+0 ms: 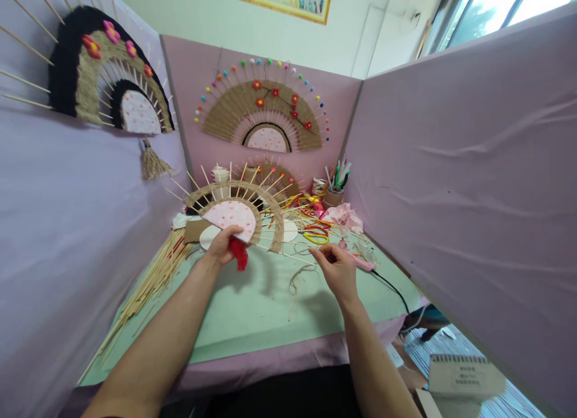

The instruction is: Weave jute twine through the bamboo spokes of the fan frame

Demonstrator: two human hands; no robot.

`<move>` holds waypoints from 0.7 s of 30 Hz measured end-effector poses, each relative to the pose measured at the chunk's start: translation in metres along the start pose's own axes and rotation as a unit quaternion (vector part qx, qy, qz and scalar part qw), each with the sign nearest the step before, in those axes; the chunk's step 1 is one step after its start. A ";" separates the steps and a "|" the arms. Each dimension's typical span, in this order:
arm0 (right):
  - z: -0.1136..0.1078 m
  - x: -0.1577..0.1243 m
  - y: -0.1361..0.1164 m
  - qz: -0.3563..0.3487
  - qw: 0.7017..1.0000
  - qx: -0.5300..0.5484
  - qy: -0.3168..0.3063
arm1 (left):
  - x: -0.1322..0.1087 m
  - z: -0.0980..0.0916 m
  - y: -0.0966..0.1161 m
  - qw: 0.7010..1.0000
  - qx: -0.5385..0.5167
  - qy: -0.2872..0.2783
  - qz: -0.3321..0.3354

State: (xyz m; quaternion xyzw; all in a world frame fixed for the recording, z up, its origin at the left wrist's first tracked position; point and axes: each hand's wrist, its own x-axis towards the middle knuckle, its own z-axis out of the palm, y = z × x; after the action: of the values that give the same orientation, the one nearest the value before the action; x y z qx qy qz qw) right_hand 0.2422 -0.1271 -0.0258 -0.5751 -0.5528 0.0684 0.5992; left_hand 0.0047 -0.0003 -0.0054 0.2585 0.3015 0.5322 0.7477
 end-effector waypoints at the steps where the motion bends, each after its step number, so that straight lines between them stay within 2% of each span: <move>1: -0.001 0.000 -0.001 -0.014 1.000 -0.016 0.000 | 0.000 0.000 0.001 1.000 0.003 -0.001 0.004; 6: -0.010 0.002 -0.008 -0.040 0.999 -0.033 -0.008 | 0.000 -0.004 0.003 0.999 0.019 -0.023 0.012; 10: -0.018 0.006 -0.007 -0.010 0.997 0.015 -0.080 | -0.002 -0.009 0.006 0.998 0.024 -0.051 -0.001; 13: -0.019 0.007 -0.003 0.013 0.992 0.054 -0.110 | -0.002 -0.011 0.007 0.997 0.020 -0.070 -0.010; 16: -0.010 0.006 0.000 0.033 0.987 0.098 -0.120 | -0.002 -0.010 0.003 0.997 0.010 -0.077 -0.022; 21: 0.026 -0.002 -0.001 0.045 0.983 0.156 -0.088 | -0.006 -0.005 -0.015 0.994 0.003 -0.089 -0.062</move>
State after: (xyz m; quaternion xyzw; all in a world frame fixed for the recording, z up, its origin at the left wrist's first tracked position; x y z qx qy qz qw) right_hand 0.2216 -0.1127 -0.0328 -0.4906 -0.5594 0.2314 0.6267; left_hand 0.0092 -0.0100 -0.0185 0.2875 0.2510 0.4587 0.8025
